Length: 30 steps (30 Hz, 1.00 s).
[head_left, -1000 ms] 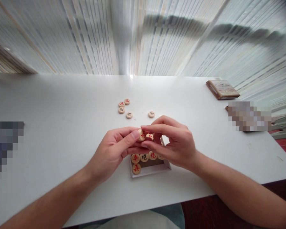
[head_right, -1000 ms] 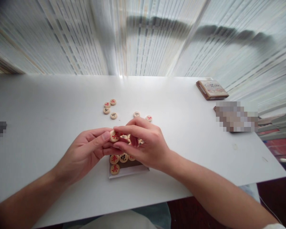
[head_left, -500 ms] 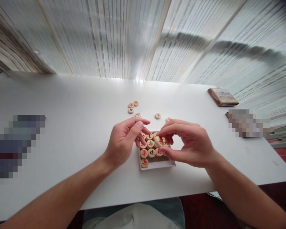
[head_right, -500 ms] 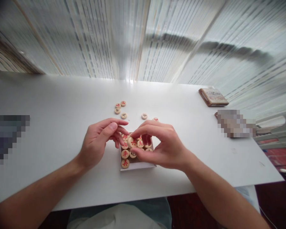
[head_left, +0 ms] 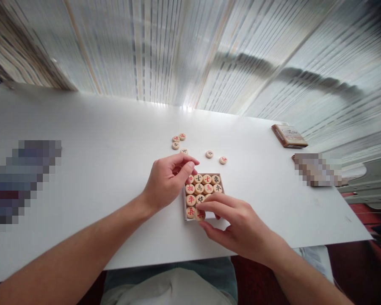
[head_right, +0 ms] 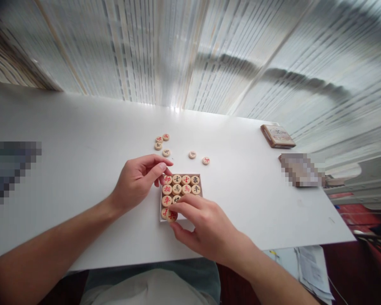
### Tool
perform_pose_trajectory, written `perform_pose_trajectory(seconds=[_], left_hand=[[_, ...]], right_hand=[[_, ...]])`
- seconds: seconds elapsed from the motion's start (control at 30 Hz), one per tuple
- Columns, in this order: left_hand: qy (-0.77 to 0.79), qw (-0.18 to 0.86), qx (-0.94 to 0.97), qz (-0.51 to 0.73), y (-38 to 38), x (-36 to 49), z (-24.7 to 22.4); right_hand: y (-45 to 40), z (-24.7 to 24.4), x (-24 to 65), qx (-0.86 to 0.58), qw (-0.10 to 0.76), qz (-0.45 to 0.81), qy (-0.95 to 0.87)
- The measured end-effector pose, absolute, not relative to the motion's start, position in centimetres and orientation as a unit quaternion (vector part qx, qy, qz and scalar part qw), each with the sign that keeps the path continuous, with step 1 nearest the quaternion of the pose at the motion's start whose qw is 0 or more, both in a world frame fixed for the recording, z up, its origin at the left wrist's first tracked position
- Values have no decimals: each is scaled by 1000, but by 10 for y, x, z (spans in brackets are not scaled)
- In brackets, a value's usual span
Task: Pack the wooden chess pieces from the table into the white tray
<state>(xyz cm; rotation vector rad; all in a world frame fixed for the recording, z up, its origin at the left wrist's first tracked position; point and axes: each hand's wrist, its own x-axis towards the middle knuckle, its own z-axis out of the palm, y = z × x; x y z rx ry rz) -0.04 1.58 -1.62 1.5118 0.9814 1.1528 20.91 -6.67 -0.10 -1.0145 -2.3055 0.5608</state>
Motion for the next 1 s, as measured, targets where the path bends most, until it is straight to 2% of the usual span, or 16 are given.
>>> perform_pose_trajectory(seconds=[0.4,1.0], left_hand=[[396,472,636,464,15,1,-14],[407,464,638,460,14,3,-14]], right_hand=[[-70,-12,213,-372,288,162,-867],[-73,-9,202,-359,227,40,-904]])
